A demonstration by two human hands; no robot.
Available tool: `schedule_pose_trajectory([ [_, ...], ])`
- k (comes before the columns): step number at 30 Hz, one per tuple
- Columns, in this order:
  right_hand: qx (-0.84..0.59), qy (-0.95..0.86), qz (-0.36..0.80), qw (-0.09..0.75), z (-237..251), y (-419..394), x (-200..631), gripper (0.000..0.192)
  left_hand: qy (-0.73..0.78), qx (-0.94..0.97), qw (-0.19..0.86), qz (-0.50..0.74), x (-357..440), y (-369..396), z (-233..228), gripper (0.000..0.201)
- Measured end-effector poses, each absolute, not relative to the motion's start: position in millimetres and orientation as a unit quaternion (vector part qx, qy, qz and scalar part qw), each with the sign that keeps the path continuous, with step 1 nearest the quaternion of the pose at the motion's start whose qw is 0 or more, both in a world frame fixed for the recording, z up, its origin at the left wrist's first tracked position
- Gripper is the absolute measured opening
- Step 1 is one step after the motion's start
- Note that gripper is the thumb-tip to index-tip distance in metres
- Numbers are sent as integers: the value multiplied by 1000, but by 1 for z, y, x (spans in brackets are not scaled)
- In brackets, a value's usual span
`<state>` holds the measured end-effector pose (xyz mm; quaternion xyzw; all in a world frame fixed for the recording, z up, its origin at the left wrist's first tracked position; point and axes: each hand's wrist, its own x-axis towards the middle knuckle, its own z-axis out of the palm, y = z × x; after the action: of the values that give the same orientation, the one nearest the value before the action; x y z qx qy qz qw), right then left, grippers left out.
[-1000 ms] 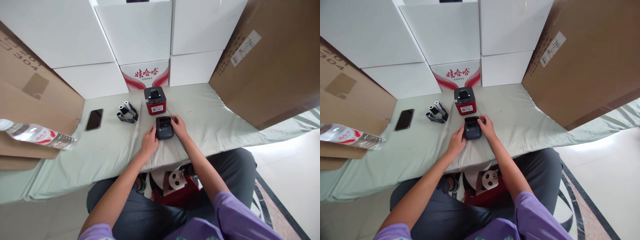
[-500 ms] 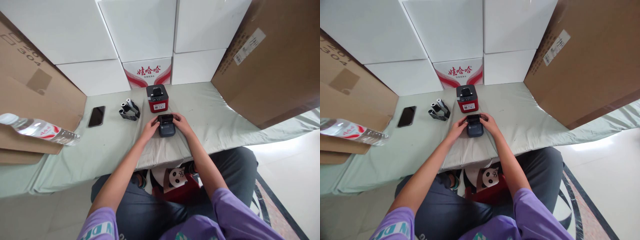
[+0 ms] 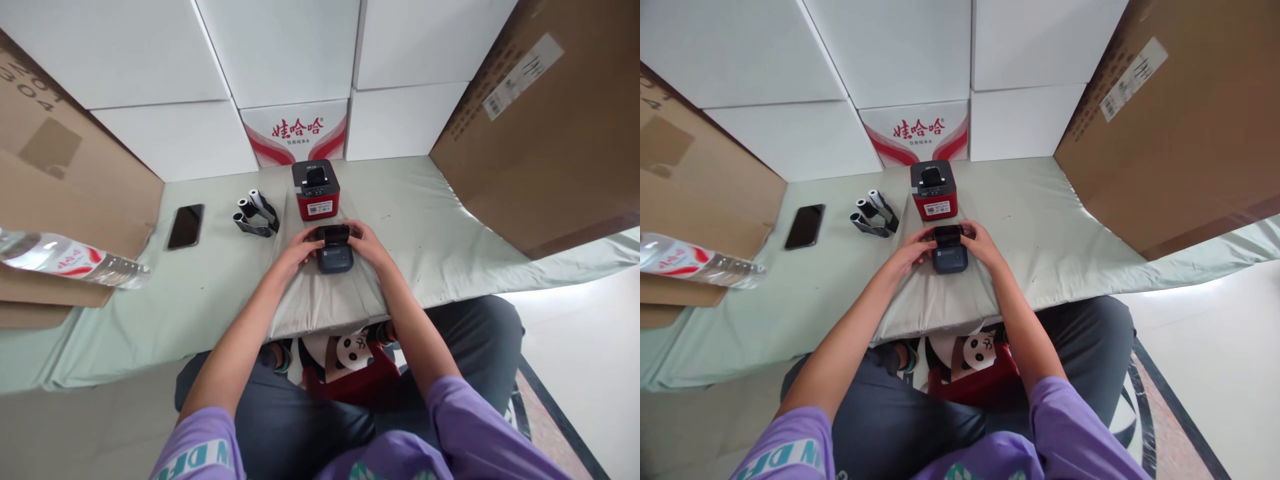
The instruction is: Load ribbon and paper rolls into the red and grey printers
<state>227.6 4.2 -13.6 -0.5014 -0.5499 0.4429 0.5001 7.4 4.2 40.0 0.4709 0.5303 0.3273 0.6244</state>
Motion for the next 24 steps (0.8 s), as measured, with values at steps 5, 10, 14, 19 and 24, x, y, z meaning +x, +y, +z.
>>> schedule_pose_trajectory([
  [5,-497,-534,467,500,-10,0,225,56,533,477,614,334,9,3,36,71],
  [10,-556,-507,376,540,-10,-35,206,51,532,515,558,375,9,-6,16,61],
  [14,-603,-512,326,517,-15,-72,182,55,544,553,475,415,4,-25,2,47],
  [19,-664,-554,221,452,-7,-86,149,105,496,587,469,436,-4,-41,-3,45],
  [24,-723,-535,157,408,9,-77,133,118,484,587,477,440,-4,-39,-2,44],
])
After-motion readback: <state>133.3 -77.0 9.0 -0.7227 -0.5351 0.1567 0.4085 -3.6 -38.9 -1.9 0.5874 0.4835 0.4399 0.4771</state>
